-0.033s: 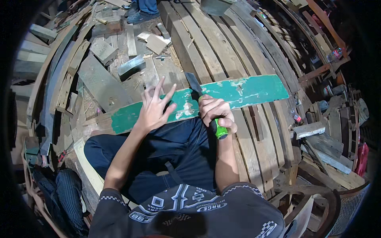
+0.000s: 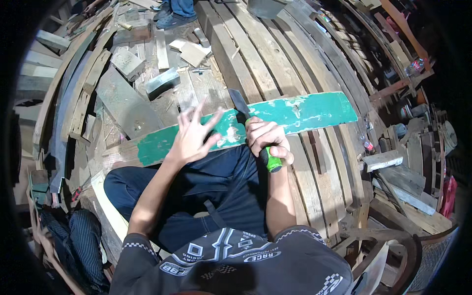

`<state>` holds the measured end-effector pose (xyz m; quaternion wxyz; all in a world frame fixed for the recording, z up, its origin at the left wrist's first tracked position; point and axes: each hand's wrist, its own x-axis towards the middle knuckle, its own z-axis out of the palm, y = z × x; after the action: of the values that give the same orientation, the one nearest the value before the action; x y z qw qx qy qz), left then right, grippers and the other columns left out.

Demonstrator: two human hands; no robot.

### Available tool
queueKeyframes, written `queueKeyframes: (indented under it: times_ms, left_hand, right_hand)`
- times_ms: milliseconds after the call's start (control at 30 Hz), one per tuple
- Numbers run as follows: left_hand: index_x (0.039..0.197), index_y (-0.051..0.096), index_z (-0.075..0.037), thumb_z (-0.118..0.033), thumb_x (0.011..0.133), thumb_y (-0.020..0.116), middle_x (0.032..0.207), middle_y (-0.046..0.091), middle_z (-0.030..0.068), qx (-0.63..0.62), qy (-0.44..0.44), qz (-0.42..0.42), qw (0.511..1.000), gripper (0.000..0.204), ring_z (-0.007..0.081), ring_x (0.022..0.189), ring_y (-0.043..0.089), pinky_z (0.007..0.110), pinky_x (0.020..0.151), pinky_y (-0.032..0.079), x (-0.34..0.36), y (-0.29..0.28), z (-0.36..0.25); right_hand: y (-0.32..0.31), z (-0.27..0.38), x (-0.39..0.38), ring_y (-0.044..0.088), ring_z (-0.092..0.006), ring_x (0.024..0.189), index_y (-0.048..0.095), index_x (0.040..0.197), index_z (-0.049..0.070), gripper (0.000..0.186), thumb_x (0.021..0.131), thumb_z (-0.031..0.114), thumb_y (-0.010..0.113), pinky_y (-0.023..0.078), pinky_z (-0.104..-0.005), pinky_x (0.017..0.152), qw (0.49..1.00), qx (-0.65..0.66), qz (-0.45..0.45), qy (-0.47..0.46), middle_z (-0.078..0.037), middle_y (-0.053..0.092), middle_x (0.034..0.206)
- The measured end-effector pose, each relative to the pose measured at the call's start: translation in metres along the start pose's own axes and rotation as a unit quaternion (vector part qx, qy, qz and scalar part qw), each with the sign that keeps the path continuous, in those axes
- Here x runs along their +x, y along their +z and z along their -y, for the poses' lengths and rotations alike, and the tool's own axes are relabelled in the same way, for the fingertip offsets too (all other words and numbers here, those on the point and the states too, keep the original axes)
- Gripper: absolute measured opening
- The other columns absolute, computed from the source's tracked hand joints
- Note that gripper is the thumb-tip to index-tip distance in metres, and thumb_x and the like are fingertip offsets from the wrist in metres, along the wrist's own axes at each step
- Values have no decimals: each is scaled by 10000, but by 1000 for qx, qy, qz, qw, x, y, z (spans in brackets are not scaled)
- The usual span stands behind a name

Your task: The person scrapes paint off a wooden board using a chisel while holding the board by hand.

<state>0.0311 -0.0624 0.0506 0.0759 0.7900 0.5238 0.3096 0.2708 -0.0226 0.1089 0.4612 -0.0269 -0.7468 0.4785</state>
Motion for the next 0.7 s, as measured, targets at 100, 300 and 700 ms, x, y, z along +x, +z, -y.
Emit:
queueKeyframes:
  times_ms: [100, 300, 700]
  left_hand:
    - [1446, 543, -384, -482, 963, 541, 1669, 211, 112, -4, 92, 87, 992, 492, 419, 1308, 356, 540, 1151, 218, 0, -9, -12]
    - [1438, 571, -310, -502, 988, 501, 1626, 262, 225, 79, 36, -4, 996, 494, 391, 1236, 402, 505, 1107, 221, -2, -5, 8]
    - [1410, 600, -342, -351, 946, 581, 1630, 280, 171, -21, 67, 54, 996, 464, 438, 1223, 392, 533, 1126, 307, -5, -7, 5]
  right_hand:
    - [-4, -1, -2, 510, -269, 538, 546, 501, 16, 521, 719, 488, 511, 395, -382, 725, 1000, 1, 13, -3, -129, 561, 540]
    - [-3, -3, 0, 525, -280, 551, 580, 518, 3, 515, 713, 476, 518, 401, -402, 720, 1000, 1, 7, -7, -142, 565, 547]
    - [5, 5, 3, 495, -269, 522, 594, 518, -12, 451, 626, 424, 555, 395, -388, 716, 999, -20, -14, 33, -143, 555, 520]
